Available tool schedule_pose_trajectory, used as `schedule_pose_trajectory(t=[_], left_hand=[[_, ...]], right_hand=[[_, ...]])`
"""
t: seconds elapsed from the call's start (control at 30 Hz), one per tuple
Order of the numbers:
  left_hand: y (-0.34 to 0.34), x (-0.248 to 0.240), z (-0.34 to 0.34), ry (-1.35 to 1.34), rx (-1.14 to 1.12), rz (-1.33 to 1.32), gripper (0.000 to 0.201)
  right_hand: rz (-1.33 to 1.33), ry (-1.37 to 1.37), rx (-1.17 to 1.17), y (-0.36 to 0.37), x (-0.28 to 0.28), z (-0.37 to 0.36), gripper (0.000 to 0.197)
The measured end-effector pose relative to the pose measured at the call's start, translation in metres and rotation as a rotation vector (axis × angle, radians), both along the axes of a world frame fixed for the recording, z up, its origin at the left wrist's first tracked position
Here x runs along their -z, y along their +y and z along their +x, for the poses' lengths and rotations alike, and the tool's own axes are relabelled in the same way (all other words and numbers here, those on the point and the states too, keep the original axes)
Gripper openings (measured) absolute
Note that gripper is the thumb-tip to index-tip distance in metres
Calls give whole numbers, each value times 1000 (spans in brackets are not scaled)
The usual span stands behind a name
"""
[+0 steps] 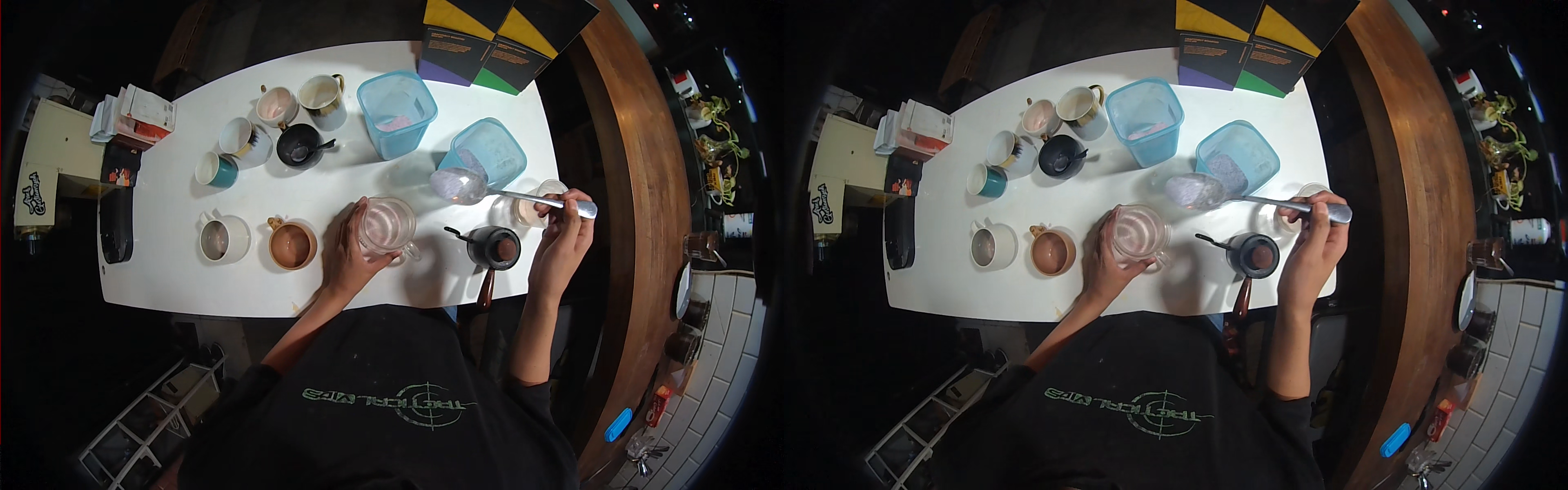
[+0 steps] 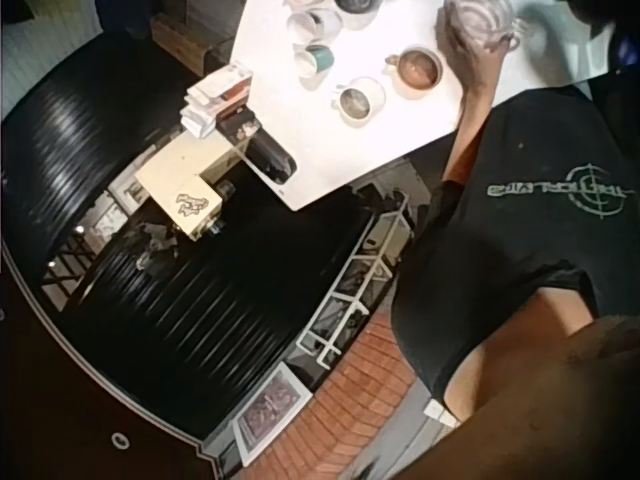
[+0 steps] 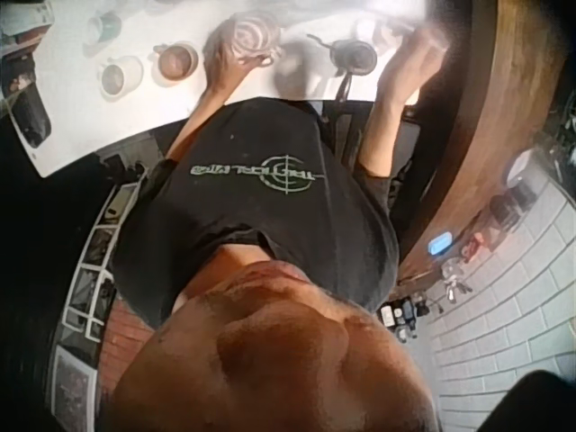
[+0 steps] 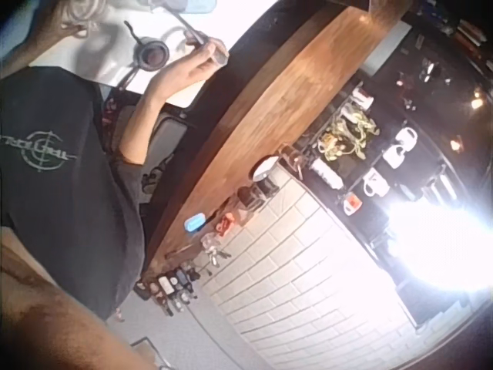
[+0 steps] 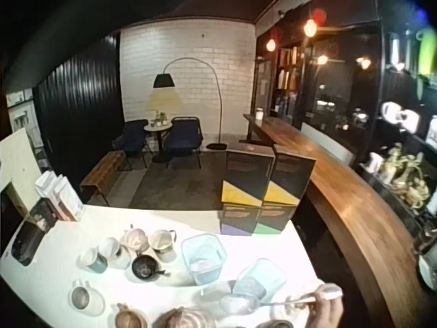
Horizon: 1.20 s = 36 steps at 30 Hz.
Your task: The person scoops colored powder into a glass pitcher, pours hot water from a kettle into a small metal pot, and then carries a cup of coffee to a table and a wooden counter.
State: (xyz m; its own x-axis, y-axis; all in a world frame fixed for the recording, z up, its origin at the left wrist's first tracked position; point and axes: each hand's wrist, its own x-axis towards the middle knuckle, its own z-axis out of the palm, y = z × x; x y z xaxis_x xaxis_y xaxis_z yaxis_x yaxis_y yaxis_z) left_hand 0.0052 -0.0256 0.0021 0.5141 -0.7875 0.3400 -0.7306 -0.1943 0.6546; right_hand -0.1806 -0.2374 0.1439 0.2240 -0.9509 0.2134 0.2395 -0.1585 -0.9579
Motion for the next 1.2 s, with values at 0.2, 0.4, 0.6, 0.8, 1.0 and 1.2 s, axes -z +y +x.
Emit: schedule_pose_trajectory(t=[0.2,0.4,0.6,0.8,1.0,1.2], left_hand=[[2,3,0,-10,-12,-19,106],[0,-3,0,-25,-26,-18,105],[0,-4,0,-46,-41,-29,104],[-2,-10,1,-21,-23,-28,106],[1,-6,0,17,-21,22,107],[1,-7,1,-21,-21,25,108]], right_hand=[[-52,90,-78,37,2,10,17],[-34,140,-108,46,7,13,16],[-31,126,-54,42,10,11,15],[-165,68,124,-2,1,-11,16],[-244,165,221,-38,2,-16,16],[-547,570,94,-28,11,1,9]])
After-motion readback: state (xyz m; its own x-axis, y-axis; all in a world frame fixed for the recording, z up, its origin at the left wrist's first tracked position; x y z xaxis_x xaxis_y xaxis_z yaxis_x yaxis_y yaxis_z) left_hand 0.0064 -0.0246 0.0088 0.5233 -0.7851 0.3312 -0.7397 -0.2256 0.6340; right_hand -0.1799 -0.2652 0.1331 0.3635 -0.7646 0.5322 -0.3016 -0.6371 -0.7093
